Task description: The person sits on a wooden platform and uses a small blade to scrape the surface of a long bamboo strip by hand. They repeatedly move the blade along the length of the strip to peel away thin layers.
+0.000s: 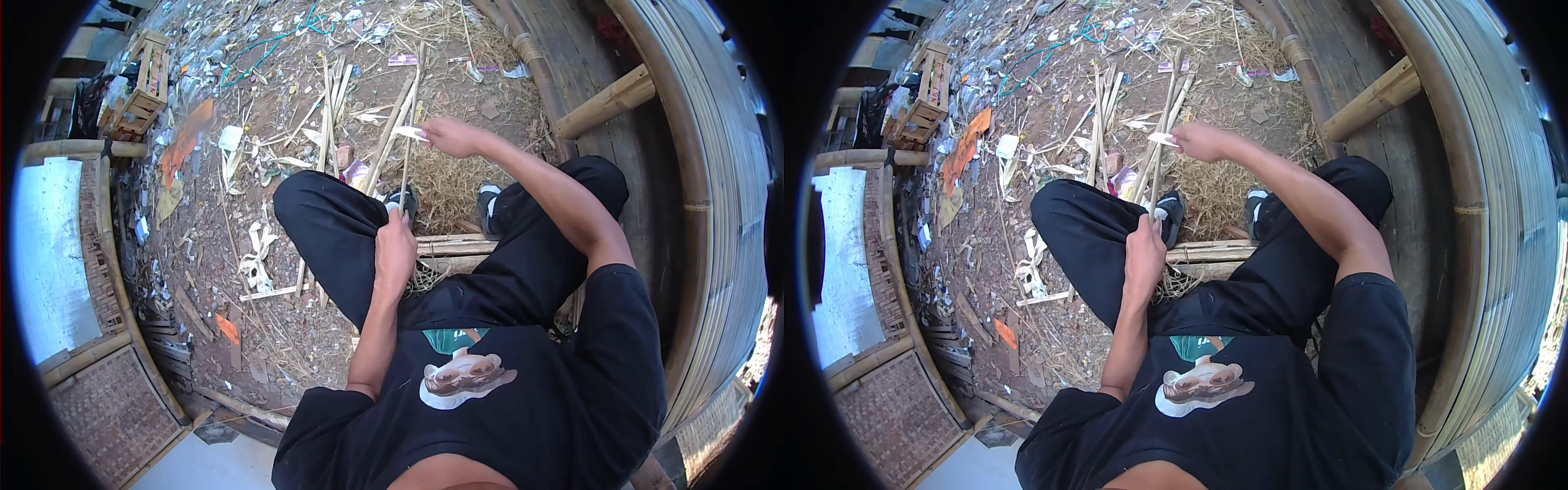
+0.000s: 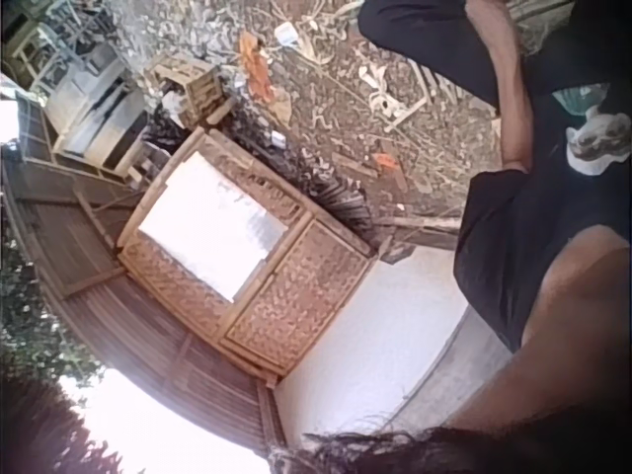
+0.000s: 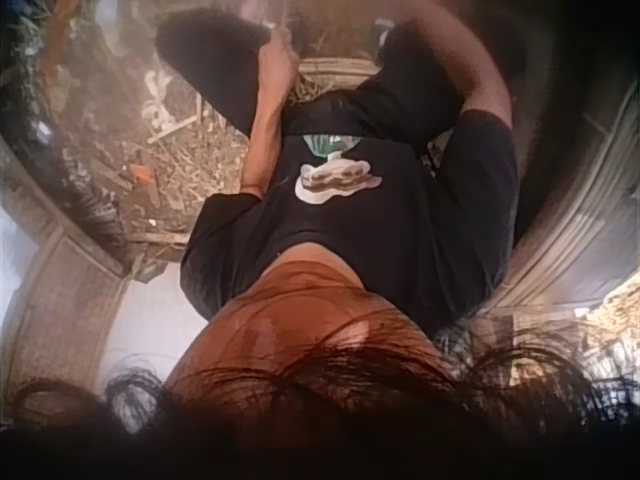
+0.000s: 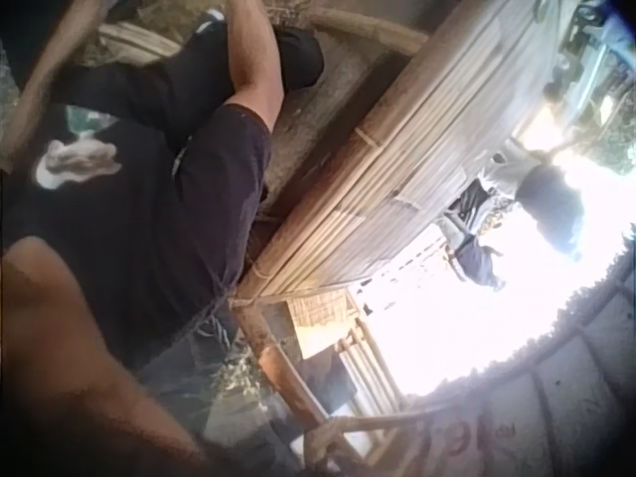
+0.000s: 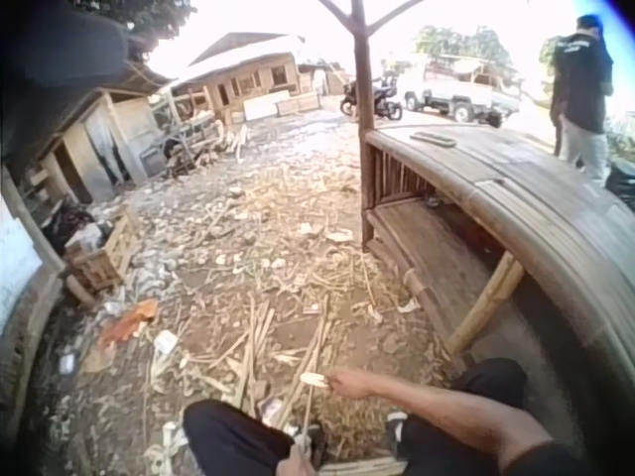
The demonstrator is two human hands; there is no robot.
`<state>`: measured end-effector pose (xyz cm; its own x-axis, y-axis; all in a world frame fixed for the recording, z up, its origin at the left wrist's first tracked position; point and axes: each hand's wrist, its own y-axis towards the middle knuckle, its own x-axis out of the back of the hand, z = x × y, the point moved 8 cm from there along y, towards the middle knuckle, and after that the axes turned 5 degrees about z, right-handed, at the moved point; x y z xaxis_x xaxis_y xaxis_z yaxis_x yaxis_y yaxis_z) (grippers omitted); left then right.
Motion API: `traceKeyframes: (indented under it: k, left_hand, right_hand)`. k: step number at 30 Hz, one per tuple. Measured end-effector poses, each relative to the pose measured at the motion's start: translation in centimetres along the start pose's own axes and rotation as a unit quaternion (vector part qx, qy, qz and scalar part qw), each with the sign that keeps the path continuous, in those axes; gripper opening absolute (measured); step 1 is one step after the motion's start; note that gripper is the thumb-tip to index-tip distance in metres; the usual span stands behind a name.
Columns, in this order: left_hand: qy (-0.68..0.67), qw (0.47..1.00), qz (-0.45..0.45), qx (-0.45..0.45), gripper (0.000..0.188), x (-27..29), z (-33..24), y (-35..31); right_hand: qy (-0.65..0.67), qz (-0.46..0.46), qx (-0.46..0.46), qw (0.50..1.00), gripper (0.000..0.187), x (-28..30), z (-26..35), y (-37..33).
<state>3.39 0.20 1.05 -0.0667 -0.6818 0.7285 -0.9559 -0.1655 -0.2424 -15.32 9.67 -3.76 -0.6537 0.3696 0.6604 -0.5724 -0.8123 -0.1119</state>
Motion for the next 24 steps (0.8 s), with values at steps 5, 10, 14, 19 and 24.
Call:
traceKeyframes:
  k: [5, 10, 14, 19, 24]
  left_hand:
    - [0.012, 1.000, 0.005, -0.005, 0.014, -0.4, 0.0, -0.1]
    - [-0.010, 1.000, -0.012, 0.006, 0.014, -0.1, 0.9, 0.1]
    - [-0.004, 1.000, 0.007, 0.003, 0.016, -0.2, 0.2, 0.1]
    - [-0.023, 1.000, 0.004, 0.012, 0.017, 0.1, 1.1, 0.4]
    - [-0.086, 0.995, 0.042, -0.009, 0.019, -0.1, 1.8, 1.0]
  right_hand:
    - [0.003, -0.055, -0.096, 0.994, 0.022, 3.0, -1.0, 0.0]
    - [-0.017, 0.029, -0.024, 0.999, 0.022, -0.3, 2.4, -0.5]
    - [0.002, -0.055, -0.067, 0.996, 0.018, 2.1, 0.5, -0.3]
    - [-0.032, 0.046, -0.002, 0.998, 0.015, -1.6, 4.1, -1.0]
    - [0.003, -0.050, -0.013, 0.999, 0.020, 2.7, 1.7, -0.2]
